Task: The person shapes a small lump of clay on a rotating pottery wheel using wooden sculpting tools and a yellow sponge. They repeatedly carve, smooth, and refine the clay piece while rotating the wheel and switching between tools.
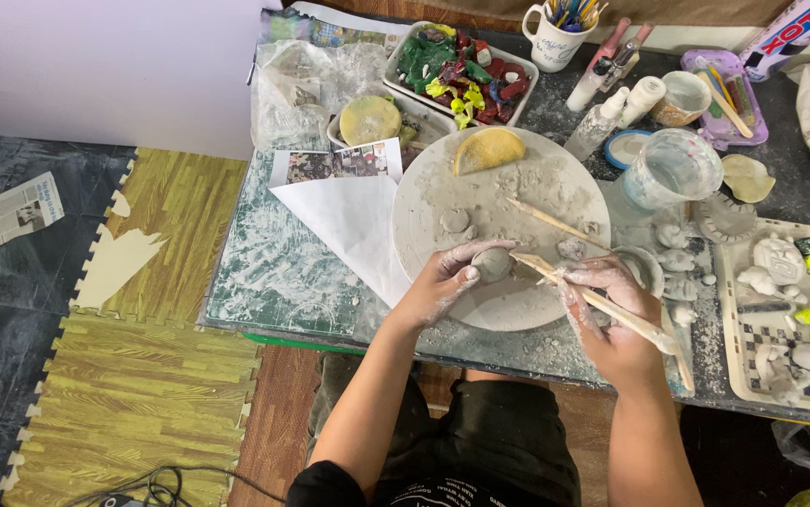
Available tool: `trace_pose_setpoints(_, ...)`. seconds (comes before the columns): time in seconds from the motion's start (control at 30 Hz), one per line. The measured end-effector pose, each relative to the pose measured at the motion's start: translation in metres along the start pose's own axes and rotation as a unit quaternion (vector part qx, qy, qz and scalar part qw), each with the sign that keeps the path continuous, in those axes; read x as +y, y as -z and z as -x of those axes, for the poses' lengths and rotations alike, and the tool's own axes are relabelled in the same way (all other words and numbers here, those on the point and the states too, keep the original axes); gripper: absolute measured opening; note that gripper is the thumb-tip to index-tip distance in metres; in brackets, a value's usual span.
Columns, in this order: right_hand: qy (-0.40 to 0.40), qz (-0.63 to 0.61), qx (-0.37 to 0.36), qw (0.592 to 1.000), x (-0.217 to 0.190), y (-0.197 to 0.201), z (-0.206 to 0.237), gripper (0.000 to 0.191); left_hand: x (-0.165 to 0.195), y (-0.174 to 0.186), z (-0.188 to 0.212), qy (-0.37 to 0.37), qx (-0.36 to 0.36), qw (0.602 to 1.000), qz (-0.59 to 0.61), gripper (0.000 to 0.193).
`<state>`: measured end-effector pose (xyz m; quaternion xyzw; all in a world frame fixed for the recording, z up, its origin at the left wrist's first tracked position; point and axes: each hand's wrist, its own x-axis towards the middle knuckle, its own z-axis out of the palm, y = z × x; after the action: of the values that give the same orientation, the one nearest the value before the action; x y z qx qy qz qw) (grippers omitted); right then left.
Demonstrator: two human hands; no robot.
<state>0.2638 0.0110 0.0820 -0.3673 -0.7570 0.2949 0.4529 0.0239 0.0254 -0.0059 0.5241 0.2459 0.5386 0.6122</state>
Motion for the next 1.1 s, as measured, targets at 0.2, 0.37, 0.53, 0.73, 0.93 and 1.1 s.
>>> trace_pose_setpoints(0.2,0.028,0.005,0.000,1.000,0.001,-0.003,0.002,0.015,-0.006,0.002,0.002,0.008,0.014,1.000,0.005,0.073)
trace_pose_setpoints(0.37,0.025,0.030,0.009,0.999,-0.004,-0.004,0.003,0.010,-0.009,0.003,0.000,-0.010,0.009,1.000,-0.002,0.071)
trace_pose_setpoints(0.53,0.058,0.077,0.018,0.995,-0.008,-0.008,0.001,0.008,-0.010,0.003,-0.001,-0.016,0.015,1.000,-0.004,0.063)
trace_pose_setpoints(0.73,-0.024,0.043,0.031,0.998,-0.014,-0.013,0.003,0.006,-0.010,0.001,-0.002,-0.009,0.007,0.997,0.073,0.060)
trace_pose_setpoints(0.93,-0.003,-0.006,0.052,0.999,-0.013,-0.021,0.005,0.009,-0.010,0.000,-0.003,-0.023,0.000,0.995,0.098,0.062)
trace_pose_setpoints(1.1,-0.011,-0.033,0.054,0.998,-0.010,-0.024,0.010,0.008,-0.011,-0.001,-0.003,-0.022,0.004,0.995,0.096,0.063)
